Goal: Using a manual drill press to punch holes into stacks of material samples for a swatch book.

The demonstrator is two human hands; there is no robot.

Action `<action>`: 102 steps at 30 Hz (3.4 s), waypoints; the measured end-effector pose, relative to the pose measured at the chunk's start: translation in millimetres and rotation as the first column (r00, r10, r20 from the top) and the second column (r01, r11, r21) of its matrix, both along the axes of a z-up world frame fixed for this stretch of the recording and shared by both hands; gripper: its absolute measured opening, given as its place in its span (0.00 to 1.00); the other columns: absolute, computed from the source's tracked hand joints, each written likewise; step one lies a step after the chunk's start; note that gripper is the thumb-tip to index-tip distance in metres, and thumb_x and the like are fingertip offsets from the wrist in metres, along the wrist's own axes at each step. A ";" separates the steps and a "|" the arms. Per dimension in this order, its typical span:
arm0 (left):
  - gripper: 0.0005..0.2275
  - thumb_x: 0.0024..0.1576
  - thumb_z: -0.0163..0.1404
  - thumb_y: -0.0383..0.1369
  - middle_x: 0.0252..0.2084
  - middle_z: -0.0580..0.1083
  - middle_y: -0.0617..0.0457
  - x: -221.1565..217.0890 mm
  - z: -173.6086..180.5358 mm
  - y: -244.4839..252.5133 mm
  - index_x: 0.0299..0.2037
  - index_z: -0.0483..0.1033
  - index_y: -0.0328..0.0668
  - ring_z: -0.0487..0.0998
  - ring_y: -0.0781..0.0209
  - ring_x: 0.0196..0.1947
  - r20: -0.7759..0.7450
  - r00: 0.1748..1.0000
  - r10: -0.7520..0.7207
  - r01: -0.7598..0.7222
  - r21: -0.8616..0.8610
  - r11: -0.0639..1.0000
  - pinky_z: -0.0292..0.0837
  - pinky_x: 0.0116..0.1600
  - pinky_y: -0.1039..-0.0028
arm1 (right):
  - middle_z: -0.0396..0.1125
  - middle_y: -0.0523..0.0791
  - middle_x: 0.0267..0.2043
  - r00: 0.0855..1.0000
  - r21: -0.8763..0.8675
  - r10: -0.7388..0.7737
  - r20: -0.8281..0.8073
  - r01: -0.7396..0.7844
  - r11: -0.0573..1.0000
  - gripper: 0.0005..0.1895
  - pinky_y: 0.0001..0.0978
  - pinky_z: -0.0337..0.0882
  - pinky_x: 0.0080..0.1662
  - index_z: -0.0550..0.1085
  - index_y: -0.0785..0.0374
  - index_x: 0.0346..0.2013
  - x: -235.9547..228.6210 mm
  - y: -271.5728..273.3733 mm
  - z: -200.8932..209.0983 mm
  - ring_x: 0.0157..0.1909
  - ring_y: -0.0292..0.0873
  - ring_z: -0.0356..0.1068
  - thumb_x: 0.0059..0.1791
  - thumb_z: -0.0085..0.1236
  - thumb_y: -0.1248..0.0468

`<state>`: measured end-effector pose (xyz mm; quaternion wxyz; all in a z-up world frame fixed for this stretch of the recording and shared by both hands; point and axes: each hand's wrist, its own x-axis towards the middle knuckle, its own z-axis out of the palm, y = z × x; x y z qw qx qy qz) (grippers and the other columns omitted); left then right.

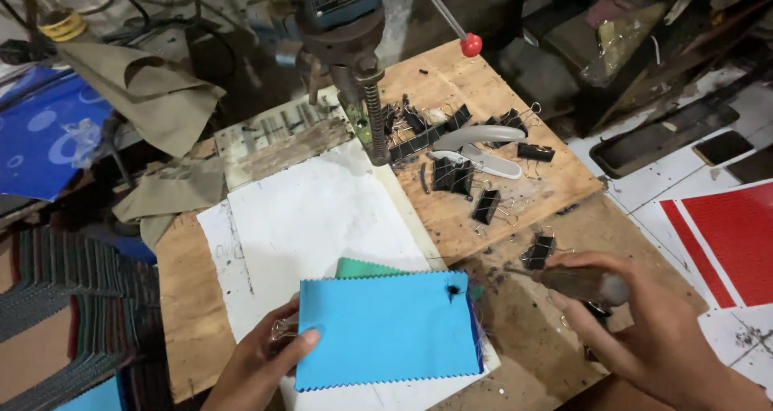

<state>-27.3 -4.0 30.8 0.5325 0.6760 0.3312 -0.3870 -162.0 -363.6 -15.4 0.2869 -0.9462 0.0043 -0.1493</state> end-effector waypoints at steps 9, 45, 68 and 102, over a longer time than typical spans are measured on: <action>0.37 0.48 0.54 0.47 0.66 0.74 0.58 8.0 -9.3 5.3 0.73 0.62 0.58 0.75 0.54 0.65 0.129 0.960 -0.249 0.215 0.232 0.949 0.71 0.62 0.57 | 0.79 0.46 0.47 0.992 0.270 -0.092 0.081 0.067 0.961 0.20 0.35 0.83 0.50 0.74 0.63 0.50 2.2 34.4 36.9 0.49 0.43 0.83 0.43 0.61 0.63; 0.41 0.34 0.60 0.51 0.62 0.72 0.56 59.0 -24.5 -116.0 0.63 0.69 0.49 0.74 0.59 0.58 0.276 0.026 -0.961 0.950 0.291 0.109 0.70 0.54 0.71 | 0.70 0.47 0.59 0.850 -0.349 0.525 0.038 -0.481 0.804 0.14 0.37 0.74 0.56 0.72 0.59 0.55 -5.6 96.8 23.5 0.60 0.45 0.71 0.58 0.48 0.56; 0.33 0.41 0.58 0.56 0.61 0.66 0.55 60.8 -43.9 -88.8 0.58 0.71 0.58 0.67 0.57 0.62 0.491 0.161 -0.856 0.956 0.139 0.260 0.64 0.60 0.66 | 0.67 0.57 0.63 0.910 -0.325 0.349 0.225 -0.268 0.907 0.27 0.52 0.74 0.57 0.70 0.60 0.60 0.6 19.5 -26.9 0.62 0.60 0.70 0.57 0.32 0.48; 0.54 0.26 0.43 0.71 0.59 0.67 0.55 84.2 -38.4 -56.3 0.68 0.66 0.54 0.61 0.55 0.63 0.246 -0.241 -0.939 0.877 0.469 -0.102 0.42 0.69 0.60 | 0.56 0.38 0.78 0.484 0.358 0.014 -0.875 0.626 0.693 0.49 0.49 0.63 0.73 0.56 0.41 0.75 64.0 98.1 0.2 0.74 0.46 0.66 0.41 0.67 0.50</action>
